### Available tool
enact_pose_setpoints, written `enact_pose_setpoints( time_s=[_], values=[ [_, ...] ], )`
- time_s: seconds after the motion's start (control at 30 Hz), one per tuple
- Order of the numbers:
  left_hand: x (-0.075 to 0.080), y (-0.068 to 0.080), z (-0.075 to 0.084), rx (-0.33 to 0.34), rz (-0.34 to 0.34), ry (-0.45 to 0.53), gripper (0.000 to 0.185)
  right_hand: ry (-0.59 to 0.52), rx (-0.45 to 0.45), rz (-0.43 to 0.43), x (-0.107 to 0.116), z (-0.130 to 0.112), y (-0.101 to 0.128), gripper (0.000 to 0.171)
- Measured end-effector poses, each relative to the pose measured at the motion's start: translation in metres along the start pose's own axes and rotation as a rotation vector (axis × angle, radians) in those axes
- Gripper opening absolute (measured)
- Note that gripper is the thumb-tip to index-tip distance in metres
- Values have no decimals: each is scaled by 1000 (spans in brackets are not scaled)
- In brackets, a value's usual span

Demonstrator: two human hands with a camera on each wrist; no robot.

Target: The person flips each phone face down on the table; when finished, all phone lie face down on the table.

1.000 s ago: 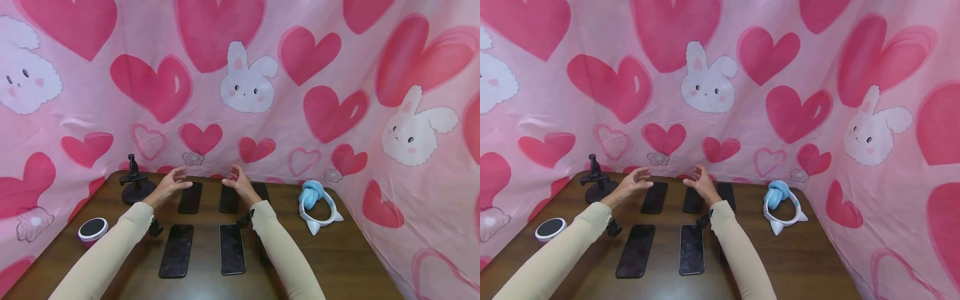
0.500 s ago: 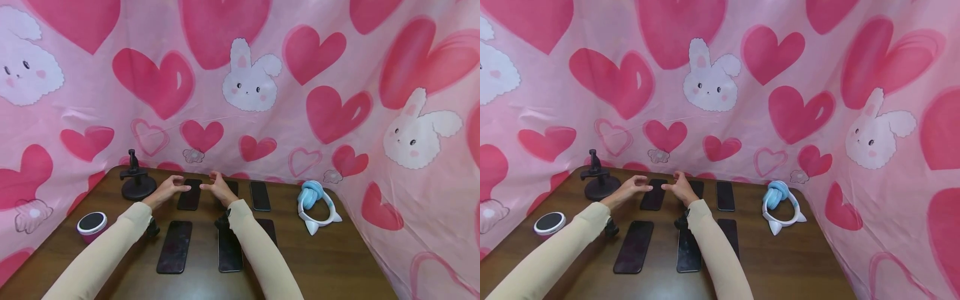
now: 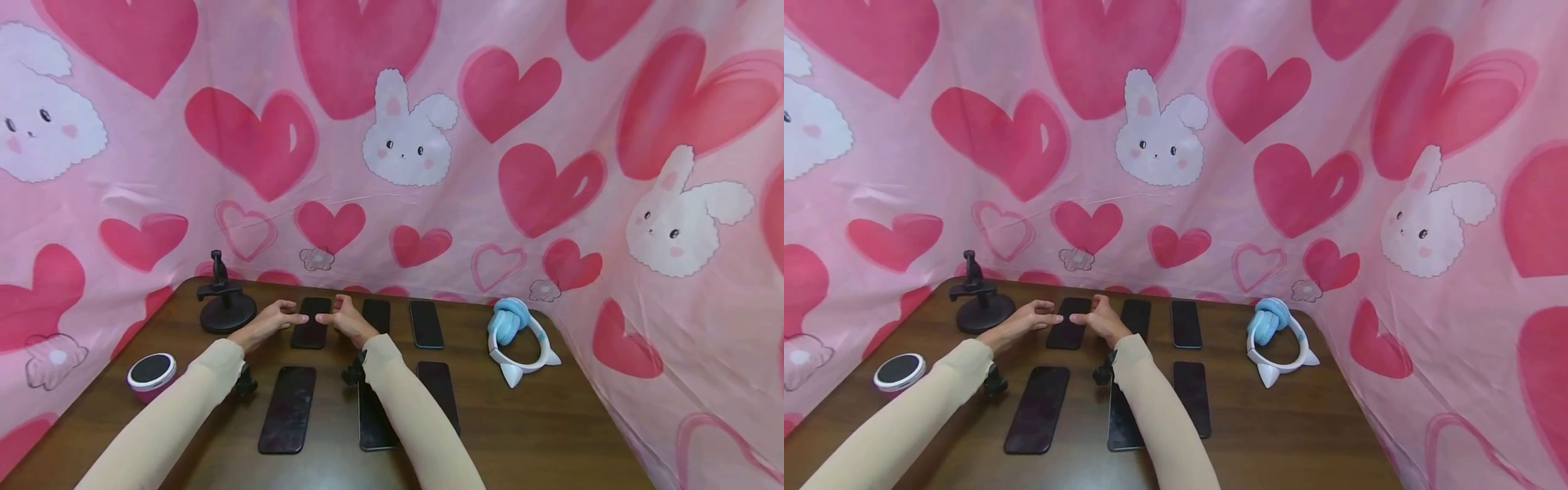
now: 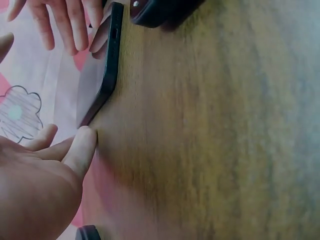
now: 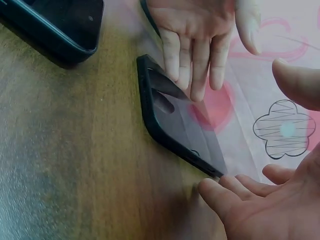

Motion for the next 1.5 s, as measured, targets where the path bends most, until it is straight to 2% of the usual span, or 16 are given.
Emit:
enact_pose_setpoints(
  time_s=[0.13,0.37,1.1,1.27,1.5],
  values=[
    [0,-3,0,3,-5,24,88,-18,3,-22,-3,1,-3,86],
    [-2,-5,1,2,-11,79,86,79,14,-3,-7,1,-5,85],
    [2,3,-15,27,-32,180,77,114,-6,-78,-19,9,-3,84],
    [2,3,-17,-18,-25,232,73,105,15,-95,-17,9,-4,82],
    [-2,2,-11,-100,-45,423,69,102,48,-80,-7,6,-9,75]
  ],
)
Point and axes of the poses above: each hand's wrist, its own y-axis away from the middle knuckle, its own x-axis out of the back of the hand, z = x × y, the point moved 3 cm from there along -y, towards the middle knuckle, and after that the axes turned 10 degrees about y, right-handed, at the moved point
